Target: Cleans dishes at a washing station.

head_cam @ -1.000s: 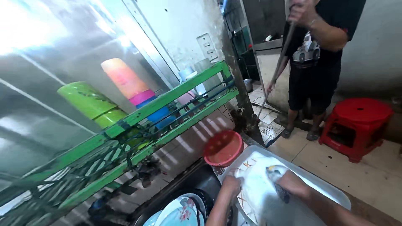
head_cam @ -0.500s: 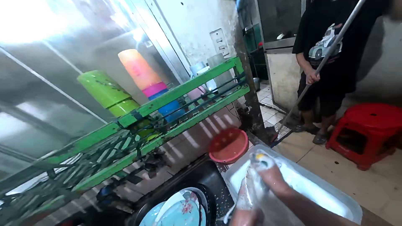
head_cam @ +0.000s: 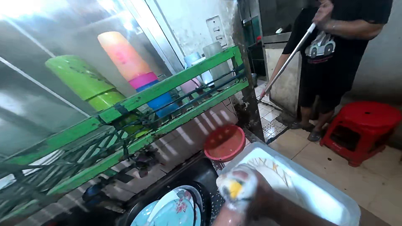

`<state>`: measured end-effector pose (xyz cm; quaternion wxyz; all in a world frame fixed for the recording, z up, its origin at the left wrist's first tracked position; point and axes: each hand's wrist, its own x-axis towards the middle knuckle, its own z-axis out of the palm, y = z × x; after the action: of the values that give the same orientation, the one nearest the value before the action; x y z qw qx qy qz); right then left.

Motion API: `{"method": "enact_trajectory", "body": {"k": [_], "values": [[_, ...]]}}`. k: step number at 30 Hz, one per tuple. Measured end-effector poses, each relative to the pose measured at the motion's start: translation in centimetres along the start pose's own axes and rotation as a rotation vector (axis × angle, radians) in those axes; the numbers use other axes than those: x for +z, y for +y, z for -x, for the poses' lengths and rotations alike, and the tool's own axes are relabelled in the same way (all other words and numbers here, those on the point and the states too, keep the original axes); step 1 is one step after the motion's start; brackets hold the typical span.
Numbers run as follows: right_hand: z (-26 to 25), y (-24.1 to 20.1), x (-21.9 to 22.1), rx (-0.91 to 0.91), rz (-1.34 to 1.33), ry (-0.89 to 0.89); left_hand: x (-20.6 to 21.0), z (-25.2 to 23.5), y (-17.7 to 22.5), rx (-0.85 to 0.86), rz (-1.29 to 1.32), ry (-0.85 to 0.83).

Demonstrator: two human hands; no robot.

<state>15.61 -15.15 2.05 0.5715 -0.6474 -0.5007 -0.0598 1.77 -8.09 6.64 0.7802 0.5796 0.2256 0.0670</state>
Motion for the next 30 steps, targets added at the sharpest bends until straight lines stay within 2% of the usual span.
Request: {"method": "enact_trajectory", "body": {"k": [1, 4, 5, 7, 8, 10, 11, 13, 15, 16, 17, 18, 20, 21, 22, 24, 26, 28, 29, 30], "values": [[-0.3, 0.8, -0.2, 0.059, -0.032, 0.009, 0.2, 0.1, 0.0, 0.029, -0.031, 0.025], [-2.9, 3.4, -2.5, 0.596, 0.003, 0.081, 1.6, 0.7, -0.1, 0.045, -0.047, 0.148], [-3.4, 3.6, -3.1, 0.681, 0.042, 0.08, 1.6, 0.7, -0.2, 0.029, -0.026, 0.124], [-1.9, 2.2, -3.1, 0.55, 0.037, 0.031, 1.7, 0.5, -0.1, -0.039, 0.018, 0.098], [-0.7, 0.8, -2.4, 0.414, 0.017, -0.018, 1.3, 0.3, -0.2, -0.064, 0.06, 0.045], [0.9, -0.3, -0.5, 0.046, 0.007, 0.017, 0.2, -0.1, -0.8, -0.042, 0.113, -0.056], [0.9, 0.3, -0.3, 0.039, -0.01, 0.026, 0.2, -0.1, -0.9, -0.01, 0.105, -0.053], [-0.2, 2.3, -1.7, 0.399, -0.054, -0.004, 1.0, 0.5, -0.6, 0.003, 0.028, 0.044], [-2.2, 3.5, -3.3, 0.686, 0.04, 0.046, 1.7, 1.1, -0.3, -0.002, 0.04, 0.088], [-2.4, 3.2, -3.7, 0.696, 0.064, 0.058, 1.8, 1.2, 0.0, -0.014, 0.059, 0.094], [-1.8, 2.4, -3.7, 0.618, 0.064, 0.051, 1.9, 1.2, 0.3, -0.036, 0.083, 0.086], [-0.7, 1.2, -3.1, 0.487, 0.053, 0.031, 1.6, 1.1, 0.4, -0.058, 0.105, 0.025], [0.9, -0.6, -1.1, 0.076, 0.048, 0.06, 0.5, 0.4, -0.2, -0.058, 0.154, -0.117], [1.0, -0.8, -0.5, -0.001, 0.013, 0.051, 0.1, 0.1, -0.5, -0.042, 0.17, -0.127], [1.2, -0.1, -0.5, 0.06, -0.021, 0.033, 0.2, 0.1, -0.7, -0.015, 0.156, -0.102], [0.4, 2.3, -1.8, 0.459, -0.046, 0.007, 1.0, 0.6, -0.5, 0.012, 0.099, 0.065], [-0.9, 4.1, -2.6, 0.67, 0.086, 0.064, 1.4, 0.5, -0.7, 0.087, 0.08, 0.171], [-0.5, 3.1, -1.6, 0.666, 0.122, 0.023, 1.5, -0.7, -1.1, 0.184, 0.125, 0.222], [0.5, 1.5, -0.4, 0.582, 0.108, -0.015, 1.4, -1.4, -1.2, 0.245, 0.176, 0.232], [1.9, 0.1, 1.1, 0.381, 0.08, -0.003, 0.9, -2.1, -1.0, 0.311, 0.244, 0.238]]}}
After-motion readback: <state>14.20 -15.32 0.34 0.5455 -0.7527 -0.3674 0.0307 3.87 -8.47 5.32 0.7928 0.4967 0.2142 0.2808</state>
